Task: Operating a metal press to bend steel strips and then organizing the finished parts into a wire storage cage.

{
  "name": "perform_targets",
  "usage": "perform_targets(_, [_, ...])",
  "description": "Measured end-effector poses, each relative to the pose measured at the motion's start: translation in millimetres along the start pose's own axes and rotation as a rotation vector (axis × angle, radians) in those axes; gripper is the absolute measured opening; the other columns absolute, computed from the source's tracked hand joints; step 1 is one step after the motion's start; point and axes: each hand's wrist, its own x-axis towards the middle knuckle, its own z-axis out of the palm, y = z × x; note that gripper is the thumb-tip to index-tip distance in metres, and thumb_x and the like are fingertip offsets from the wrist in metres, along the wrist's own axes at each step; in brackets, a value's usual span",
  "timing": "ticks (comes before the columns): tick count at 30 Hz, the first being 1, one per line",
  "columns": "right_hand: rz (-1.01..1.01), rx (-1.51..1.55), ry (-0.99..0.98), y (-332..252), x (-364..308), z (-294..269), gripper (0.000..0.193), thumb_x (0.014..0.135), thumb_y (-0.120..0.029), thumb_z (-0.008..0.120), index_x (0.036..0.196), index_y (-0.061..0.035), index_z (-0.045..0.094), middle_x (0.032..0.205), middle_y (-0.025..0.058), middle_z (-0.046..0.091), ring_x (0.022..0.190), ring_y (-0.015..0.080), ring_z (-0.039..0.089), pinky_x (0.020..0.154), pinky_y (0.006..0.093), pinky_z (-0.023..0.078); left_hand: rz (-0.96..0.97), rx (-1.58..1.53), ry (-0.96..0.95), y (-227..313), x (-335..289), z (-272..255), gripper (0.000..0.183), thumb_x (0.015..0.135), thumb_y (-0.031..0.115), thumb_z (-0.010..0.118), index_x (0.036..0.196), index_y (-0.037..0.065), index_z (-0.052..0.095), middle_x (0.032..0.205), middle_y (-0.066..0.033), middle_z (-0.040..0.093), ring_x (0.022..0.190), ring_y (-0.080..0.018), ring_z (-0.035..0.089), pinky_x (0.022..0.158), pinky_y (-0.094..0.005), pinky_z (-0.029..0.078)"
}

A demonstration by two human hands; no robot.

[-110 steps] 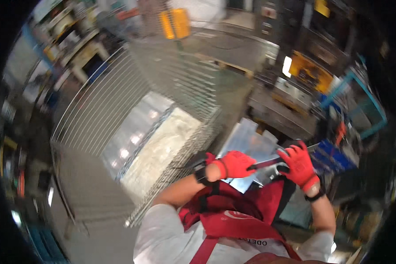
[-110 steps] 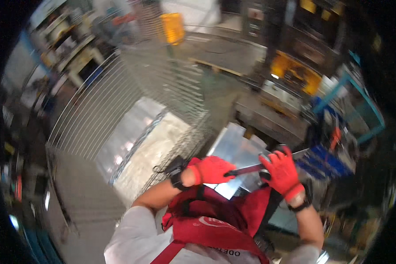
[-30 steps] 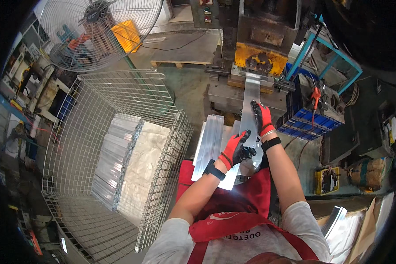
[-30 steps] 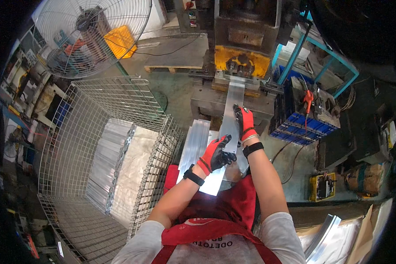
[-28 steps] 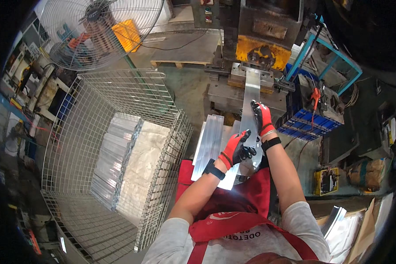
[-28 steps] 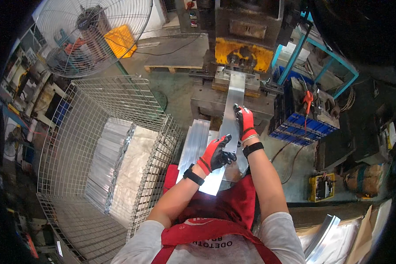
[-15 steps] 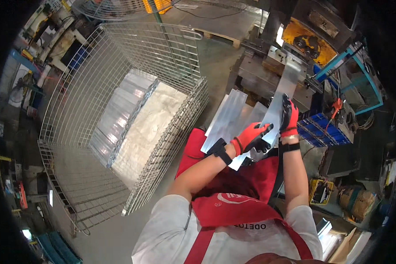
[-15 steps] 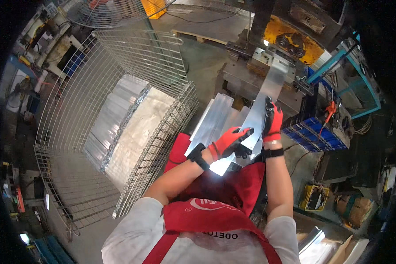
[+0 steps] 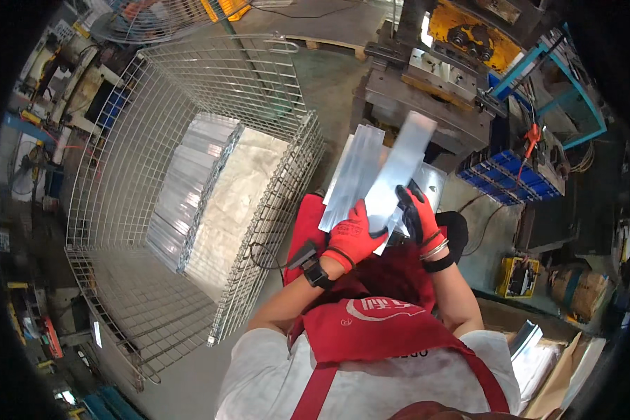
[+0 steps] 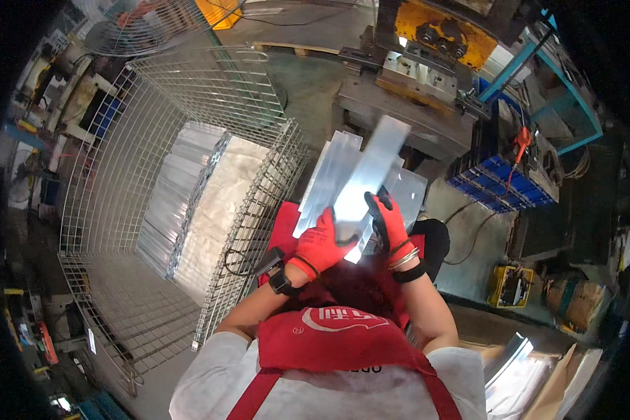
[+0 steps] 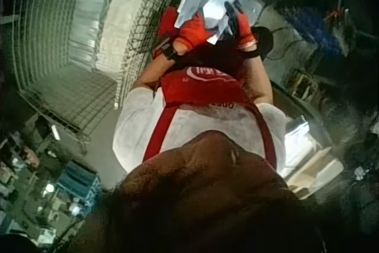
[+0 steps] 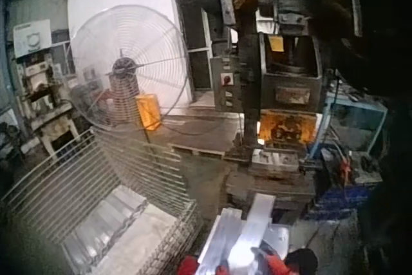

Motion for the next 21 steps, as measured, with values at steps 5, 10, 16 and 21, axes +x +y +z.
perform_targets(5, [-0.047, 0.051, -0.102, 12.2, -9.0, -18.9, 0.037, 0.082, -0.018, 0.054, 0.114, -0.0007, 0.046, 0.097, 0.0043, 0.056, 0.092, 0.0131, 0.052, 0.079, 0.0245, 0.040, -0.172, 0.144, 0.034, -30.6, 13.8, 2.3, 0.077, 0.065, 0.052, 0.059, 0.109, -0.003, 0.029, 0.094, -0.0245, 0.051, 0.079, -0.0377, 0.055, 0.065, -0.0443, 0.045])
perform_targets(10, [-0.001, -0.101, -0.082, 35.6, -21.6, -44.0, 0.031, 0.083, -0.017, 0.053, 0.109, 0.0004, 0.050, 0.096, 0.0051, 0.057, 0.085, 0.0144, 0.055, 0.076, 0.0255, 0.043, -0.149, 0.270, 0.033, -52.5, 25.4, 24.0, 0.086, 0.062, 0.056, 0.060, 0.112, -0.006, 0.028, 0.093, -0.0258, 0.049, 0.080, -0.0363, 0.055, 0.067, -0.0427, 0.046])
perform_targets(16, [-0.137, -0.747, 0.058, 51.5, -29.6, -57.4, 0.037, 0.077, -0.030, 0.057, 0.105, -0.0057, 0.052, 0.092, 0.0135, 0.059, 0.086, 0.0270, 0.057, 0.073, 0.0335, 0.044, -0.138, 0.418, -0.024, -52.5, 27.8, 18.7, 0.097, 0.060, 0.058, 0.062, 0.120, -0.007, 0.022, 0.097, -0.0251, 0.047, 0.083, -0.0343, 0.054, 0.064, -0.0425, 0.046])
perform_targets(21, [-0.188, -0.909, 0.137, 56.9, -31.2, -51.2, 0.040, 0.075, -0.037, 0.057, 0.102, -0.0082, 0.053, 0.095, 0.0153, 0.058, 0.089, 0.0319, 0.055, 0.074, 0.0374, 0.044, 0.003, 0.356, -0.013, -19.6, 25.4, 18.1, 0.066, 0.064, 0.052, 0.060, 0.102, 0.004, 0.035, 0.089, -0.0156, 0.051, 0.075, -0.0289, 0.057, 0.058, -0.0410, 0.045])
